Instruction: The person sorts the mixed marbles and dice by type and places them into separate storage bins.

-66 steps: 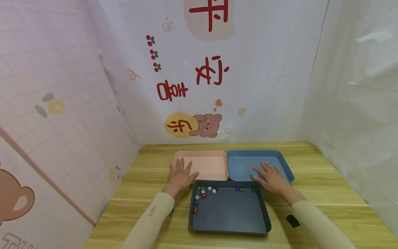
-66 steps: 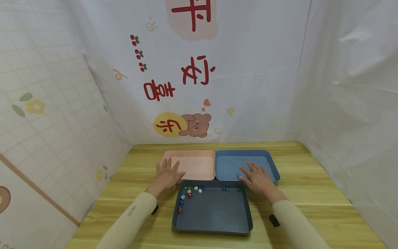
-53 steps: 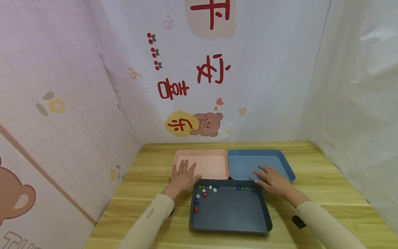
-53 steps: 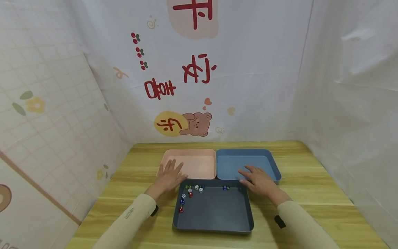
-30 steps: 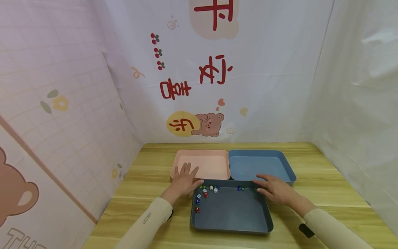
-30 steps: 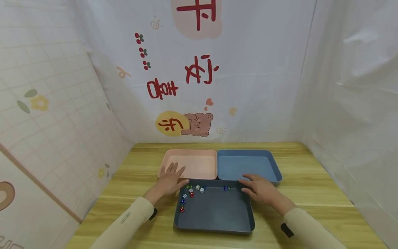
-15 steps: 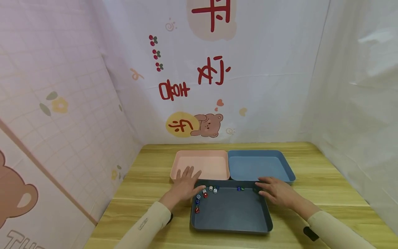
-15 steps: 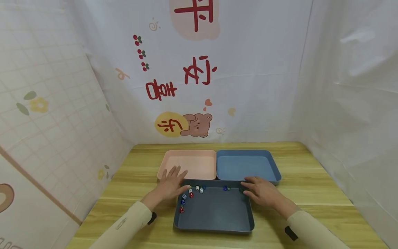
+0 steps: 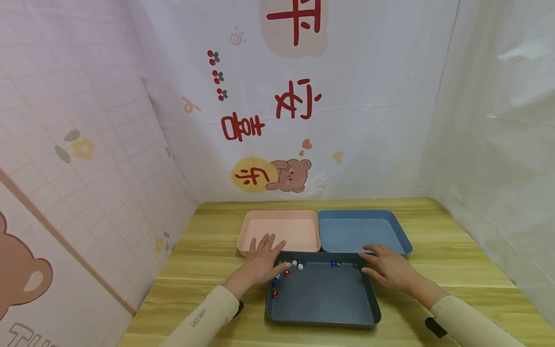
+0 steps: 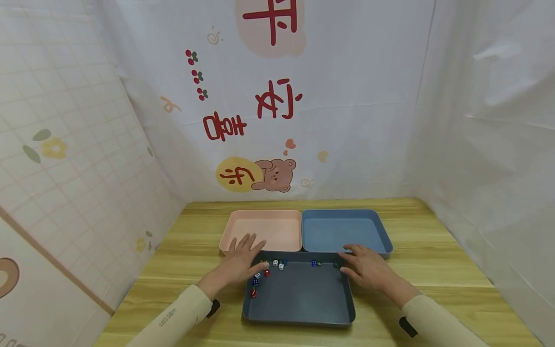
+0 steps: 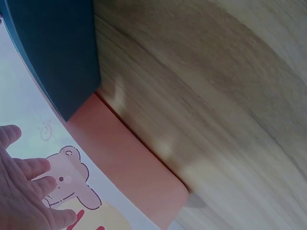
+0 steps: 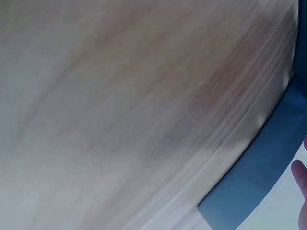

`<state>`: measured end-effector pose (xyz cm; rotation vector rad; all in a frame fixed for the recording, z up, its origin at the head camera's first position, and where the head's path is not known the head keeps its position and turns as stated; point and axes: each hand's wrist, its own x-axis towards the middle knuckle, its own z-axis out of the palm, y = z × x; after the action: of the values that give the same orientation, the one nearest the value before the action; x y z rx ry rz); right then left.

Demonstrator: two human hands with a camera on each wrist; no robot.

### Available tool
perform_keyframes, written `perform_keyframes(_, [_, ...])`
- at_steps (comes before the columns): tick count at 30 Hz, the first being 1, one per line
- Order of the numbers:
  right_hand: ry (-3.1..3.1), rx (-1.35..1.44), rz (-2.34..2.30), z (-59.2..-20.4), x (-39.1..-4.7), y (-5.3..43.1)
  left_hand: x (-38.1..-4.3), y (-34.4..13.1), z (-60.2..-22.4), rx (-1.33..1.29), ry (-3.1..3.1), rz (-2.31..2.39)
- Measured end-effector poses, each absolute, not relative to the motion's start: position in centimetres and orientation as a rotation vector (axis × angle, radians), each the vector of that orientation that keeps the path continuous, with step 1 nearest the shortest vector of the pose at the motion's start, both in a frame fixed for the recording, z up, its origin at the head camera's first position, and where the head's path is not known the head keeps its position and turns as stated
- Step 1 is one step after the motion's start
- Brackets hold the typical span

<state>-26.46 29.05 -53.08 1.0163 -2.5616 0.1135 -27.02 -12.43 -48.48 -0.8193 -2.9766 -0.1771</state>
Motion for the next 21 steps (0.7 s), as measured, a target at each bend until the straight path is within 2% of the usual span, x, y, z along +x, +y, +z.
perform_keyframes(21, [-2.491,1.033,0.1,-53.78,-26.66,29.47,-26.36,-12.1,-48.33,-0.868,-2.928,-0.206])
